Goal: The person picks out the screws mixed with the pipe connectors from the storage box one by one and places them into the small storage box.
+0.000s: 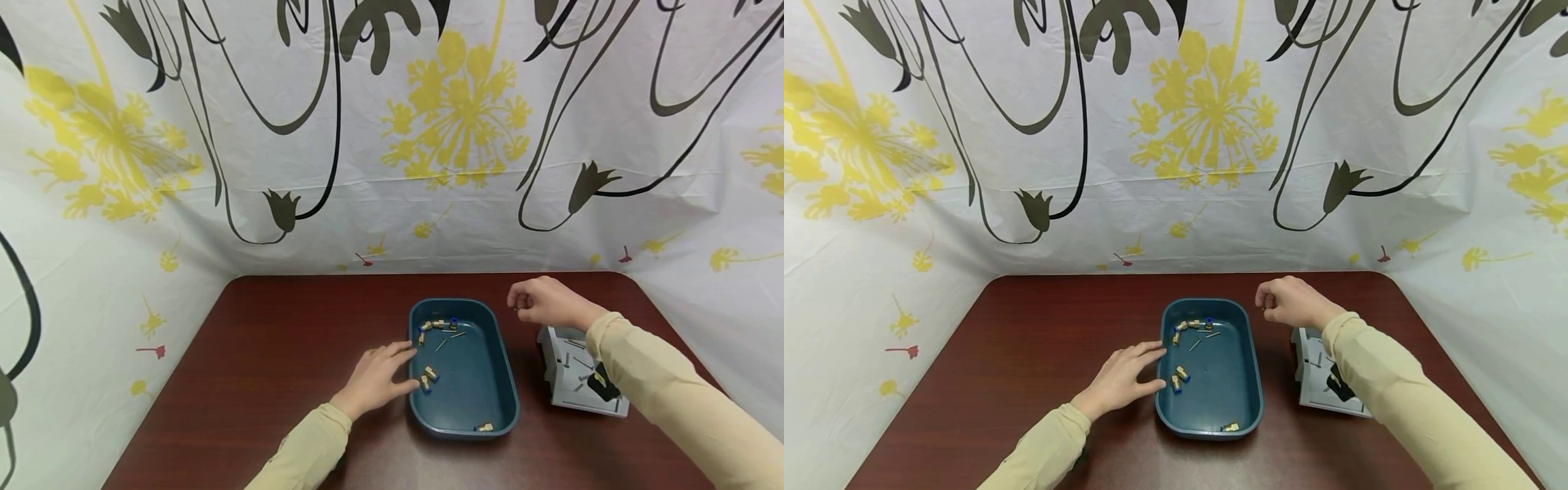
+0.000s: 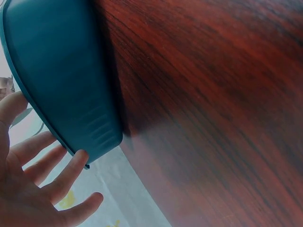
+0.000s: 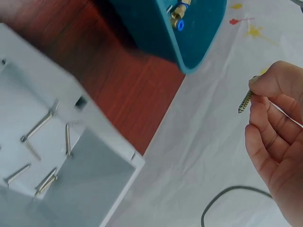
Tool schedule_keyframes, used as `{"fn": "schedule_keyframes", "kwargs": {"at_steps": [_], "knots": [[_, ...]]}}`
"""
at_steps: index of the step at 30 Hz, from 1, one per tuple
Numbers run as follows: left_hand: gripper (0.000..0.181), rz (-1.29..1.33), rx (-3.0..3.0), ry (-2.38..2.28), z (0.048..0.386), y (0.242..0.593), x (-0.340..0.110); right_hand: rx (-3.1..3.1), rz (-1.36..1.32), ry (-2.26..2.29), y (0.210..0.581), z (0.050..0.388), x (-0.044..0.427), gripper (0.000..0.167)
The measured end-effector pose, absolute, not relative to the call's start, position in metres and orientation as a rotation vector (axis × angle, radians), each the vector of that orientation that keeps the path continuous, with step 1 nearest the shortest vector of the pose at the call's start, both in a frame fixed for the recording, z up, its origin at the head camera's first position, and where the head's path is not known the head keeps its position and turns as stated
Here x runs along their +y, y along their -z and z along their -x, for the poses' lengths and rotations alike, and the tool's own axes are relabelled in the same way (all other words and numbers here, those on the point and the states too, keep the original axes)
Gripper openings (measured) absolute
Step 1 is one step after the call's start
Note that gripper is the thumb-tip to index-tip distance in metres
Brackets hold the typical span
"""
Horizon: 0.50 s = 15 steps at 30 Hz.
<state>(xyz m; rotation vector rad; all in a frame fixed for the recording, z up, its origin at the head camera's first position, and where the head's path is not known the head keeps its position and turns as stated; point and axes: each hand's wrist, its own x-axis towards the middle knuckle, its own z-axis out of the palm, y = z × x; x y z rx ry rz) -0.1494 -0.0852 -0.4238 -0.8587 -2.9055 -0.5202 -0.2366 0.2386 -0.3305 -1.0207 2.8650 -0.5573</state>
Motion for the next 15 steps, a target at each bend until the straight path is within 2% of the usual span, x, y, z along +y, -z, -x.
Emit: {"fn": "schedule_keyframes", "kwargs": {"at_steps": [15], "knots": [[0.056,0.868,-2.891,0.524,0.149,0.423,-0.085,2.980,0.990,0.487,0.326,0.229,0.277,0.019]]}}
